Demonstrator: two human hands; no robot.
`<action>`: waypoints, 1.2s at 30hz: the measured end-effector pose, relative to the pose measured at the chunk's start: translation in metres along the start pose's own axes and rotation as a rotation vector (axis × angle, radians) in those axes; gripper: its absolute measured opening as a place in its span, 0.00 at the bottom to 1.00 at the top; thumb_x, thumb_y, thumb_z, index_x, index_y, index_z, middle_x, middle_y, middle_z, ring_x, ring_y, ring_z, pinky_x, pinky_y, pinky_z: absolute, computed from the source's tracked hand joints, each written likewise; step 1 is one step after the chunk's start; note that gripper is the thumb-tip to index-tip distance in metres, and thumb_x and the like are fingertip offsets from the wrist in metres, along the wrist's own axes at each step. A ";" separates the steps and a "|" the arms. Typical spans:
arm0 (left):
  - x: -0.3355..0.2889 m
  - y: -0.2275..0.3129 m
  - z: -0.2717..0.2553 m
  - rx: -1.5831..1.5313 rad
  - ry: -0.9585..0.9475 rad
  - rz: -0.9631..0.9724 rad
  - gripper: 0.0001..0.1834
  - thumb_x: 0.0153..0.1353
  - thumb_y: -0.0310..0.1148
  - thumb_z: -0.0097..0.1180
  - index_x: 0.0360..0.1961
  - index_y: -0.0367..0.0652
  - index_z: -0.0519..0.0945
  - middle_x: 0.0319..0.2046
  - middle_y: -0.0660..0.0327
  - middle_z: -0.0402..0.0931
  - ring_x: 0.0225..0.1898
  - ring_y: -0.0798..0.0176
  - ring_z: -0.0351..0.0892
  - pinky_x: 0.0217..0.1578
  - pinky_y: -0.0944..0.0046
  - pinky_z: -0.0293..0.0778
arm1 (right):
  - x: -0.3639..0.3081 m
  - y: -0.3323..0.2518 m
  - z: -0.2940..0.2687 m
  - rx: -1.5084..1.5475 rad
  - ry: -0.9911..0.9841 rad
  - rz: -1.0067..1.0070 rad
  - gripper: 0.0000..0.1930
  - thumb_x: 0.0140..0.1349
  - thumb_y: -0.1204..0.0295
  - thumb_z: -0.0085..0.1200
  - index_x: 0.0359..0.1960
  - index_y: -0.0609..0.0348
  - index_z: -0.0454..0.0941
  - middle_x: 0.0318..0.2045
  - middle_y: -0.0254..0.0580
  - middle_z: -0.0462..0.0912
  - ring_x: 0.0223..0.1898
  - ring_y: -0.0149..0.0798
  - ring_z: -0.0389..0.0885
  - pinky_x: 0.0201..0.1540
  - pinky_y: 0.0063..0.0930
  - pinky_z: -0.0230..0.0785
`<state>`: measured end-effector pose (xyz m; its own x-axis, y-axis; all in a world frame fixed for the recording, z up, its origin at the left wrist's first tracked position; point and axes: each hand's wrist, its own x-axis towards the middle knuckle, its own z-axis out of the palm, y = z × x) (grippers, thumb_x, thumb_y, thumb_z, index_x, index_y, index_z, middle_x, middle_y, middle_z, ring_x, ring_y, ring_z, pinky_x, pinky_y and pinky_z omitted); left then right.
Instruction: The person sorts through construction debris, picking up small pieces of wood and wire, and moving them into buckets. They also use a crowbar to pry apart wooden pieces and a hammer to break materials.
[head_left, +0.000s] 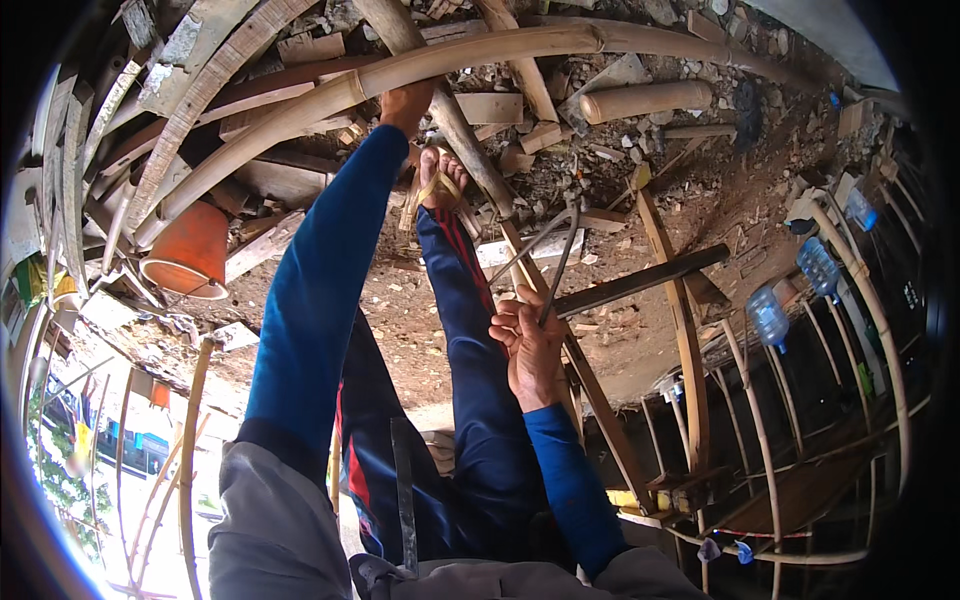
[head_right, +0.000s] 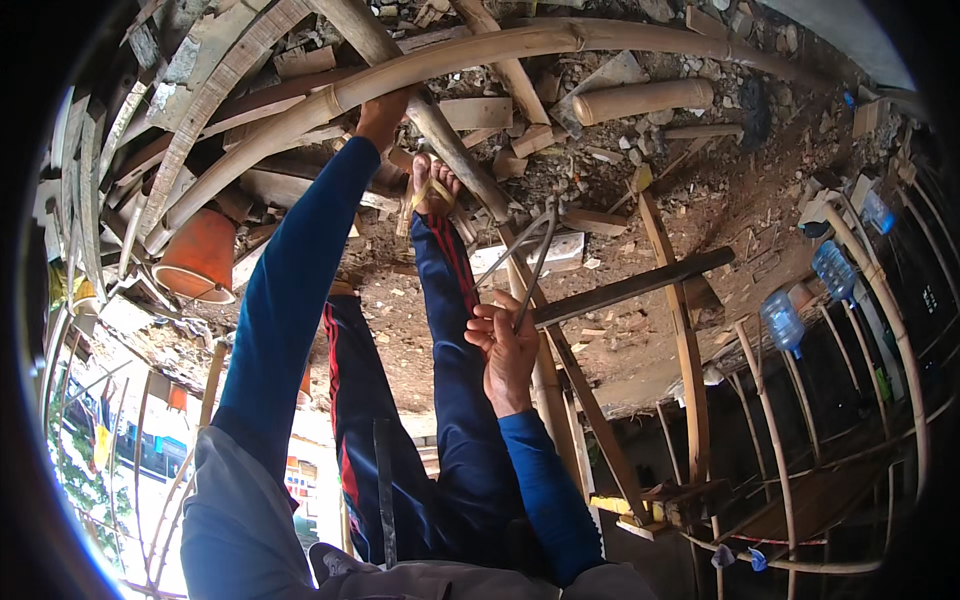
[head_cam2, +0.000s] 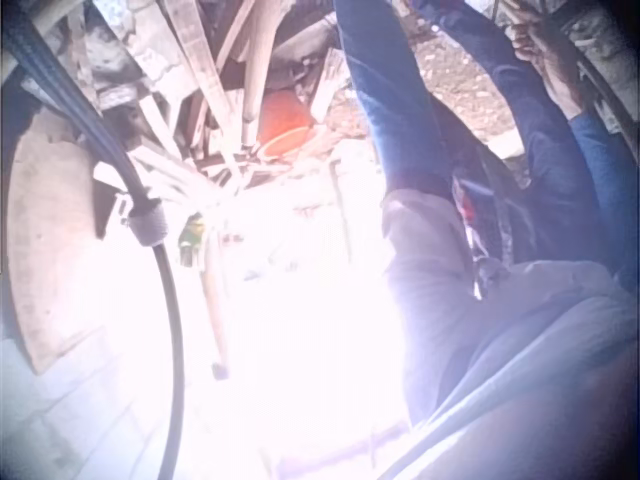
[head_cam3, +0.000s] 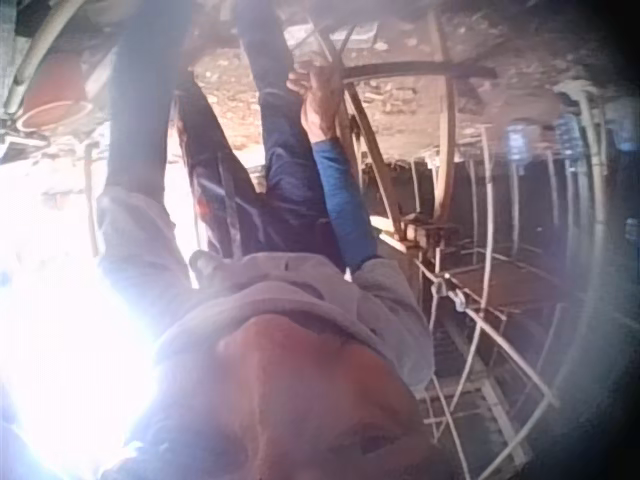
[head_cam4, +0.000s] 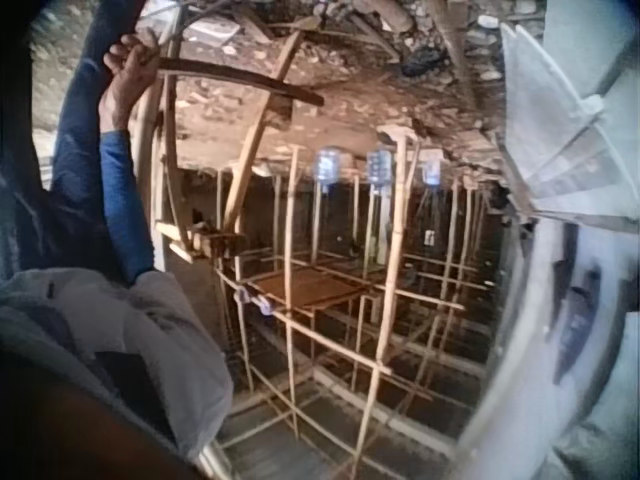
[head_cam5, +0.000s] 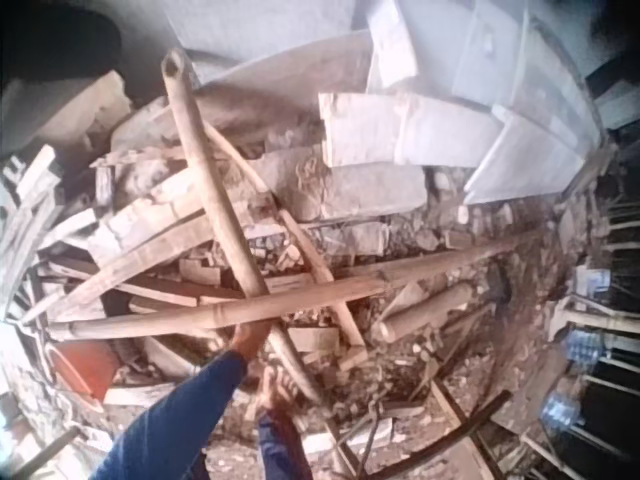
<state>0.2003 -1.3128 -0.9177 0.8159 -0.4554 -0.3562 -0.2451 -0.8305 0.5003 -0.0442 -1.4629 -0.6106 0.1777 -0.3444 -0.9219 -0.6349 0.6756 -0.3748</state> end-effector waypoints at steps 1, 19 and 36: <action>0.000 0.010 -0.002 0.128 -0.056 -0.071 0.27 0.60 0.22 0.58 0.61 0.51 0.79 0.52 0.50 0.81 0.54 0.46 0.80 0.54 0.50 0.77 | -0.002 -0.003 0.000 -0.006 0.010 0.012 0.18 0.72 0.65 0.56 0.58 0.63 0.74 0.39 0.44 0.86 0.32 0.32 0.87 0.33 0.26 0.84; 0.021 0.214 -0.045 -2.429 0.340 -0.789 0.29 0.67 0.49 0.62 0.58 0.38 0.70 0.55 0.50 0.71 0.60 0.47 0.72 0.66 0.37 0.67 | -0.020 -0.001 -0.013 0.035 0.039 -0.014 0.21 0.72 0.61 0.58 0.60 0.61 0.74 0.38 0.44 0.85 0.31 0.32 0.86 0.31 0.25 0.85; 0.063 0.280 -0.038 -2.641 0.143 -0.614 0.37 0.62 0.43 0.69 0.66 0.43 0.64 0.63 0.50 0.68 0.68 0.46 0.64 0.67 0.29 0.59 | -0.026 -0.014 -0.007 -0.031 0.128 0.001 0.14 0.73 0.68 0.52 0.57 0.57 0.75 0.42 0.37 0.83 0.37 0.30 0.84 0.32 0.23 0.77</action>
<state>0.2032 -1.5619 -0.7700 0.5700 -0.3773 -0.7299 0.4408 0.8901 -0.1159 -0.0448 -1.4682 -0.5808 0.0806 -0.4254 -0.9014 -0.6587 0.6560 -0.3685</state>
